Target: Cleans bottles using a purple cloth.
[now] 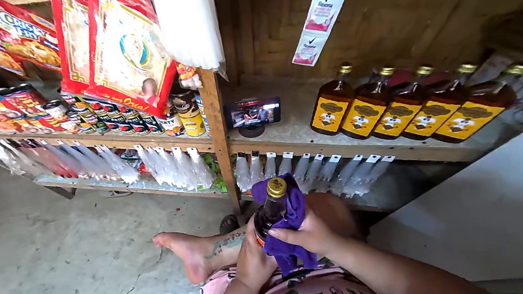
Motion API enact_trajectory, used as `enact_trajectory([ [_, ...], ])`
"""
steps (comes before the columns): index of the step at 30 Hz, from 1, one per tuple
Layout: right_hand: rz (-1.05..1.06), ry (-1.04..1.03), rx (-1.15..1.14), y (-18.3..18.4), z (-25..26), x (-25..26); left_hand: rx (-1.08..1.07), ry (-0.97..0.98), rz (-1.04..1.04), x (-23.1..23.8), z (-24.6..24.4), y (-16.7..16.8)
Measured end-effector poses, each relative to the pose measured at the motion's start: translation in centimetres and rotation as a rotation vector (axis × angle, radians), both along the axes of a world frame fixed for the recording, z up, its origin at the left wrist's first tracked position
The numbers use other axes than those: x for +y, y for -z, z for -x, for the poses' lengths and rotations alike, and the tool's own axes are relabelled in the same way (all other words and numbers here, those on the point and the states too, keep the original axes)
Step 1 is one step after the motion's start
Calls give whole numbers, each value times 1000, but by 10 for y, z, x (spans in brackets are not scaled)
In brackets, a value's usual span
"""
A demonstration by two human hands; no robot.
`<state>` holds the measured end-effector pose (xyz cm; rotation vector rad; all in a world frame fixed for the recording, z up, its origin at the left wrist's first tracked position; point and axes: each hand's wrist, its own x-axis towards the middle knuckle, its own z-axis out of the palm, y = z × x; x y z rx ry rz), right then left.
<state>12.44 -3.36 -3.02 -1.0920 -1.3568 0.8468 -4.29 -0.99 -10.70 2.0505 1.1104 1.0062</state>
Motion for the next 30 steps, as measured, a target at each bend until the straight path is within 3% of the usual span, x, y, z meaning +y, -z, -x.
enact_trajectory([
  [30, -137, -1, -13, 21, -1, -2, -20, 13, -83, 1, 1, 9],
])
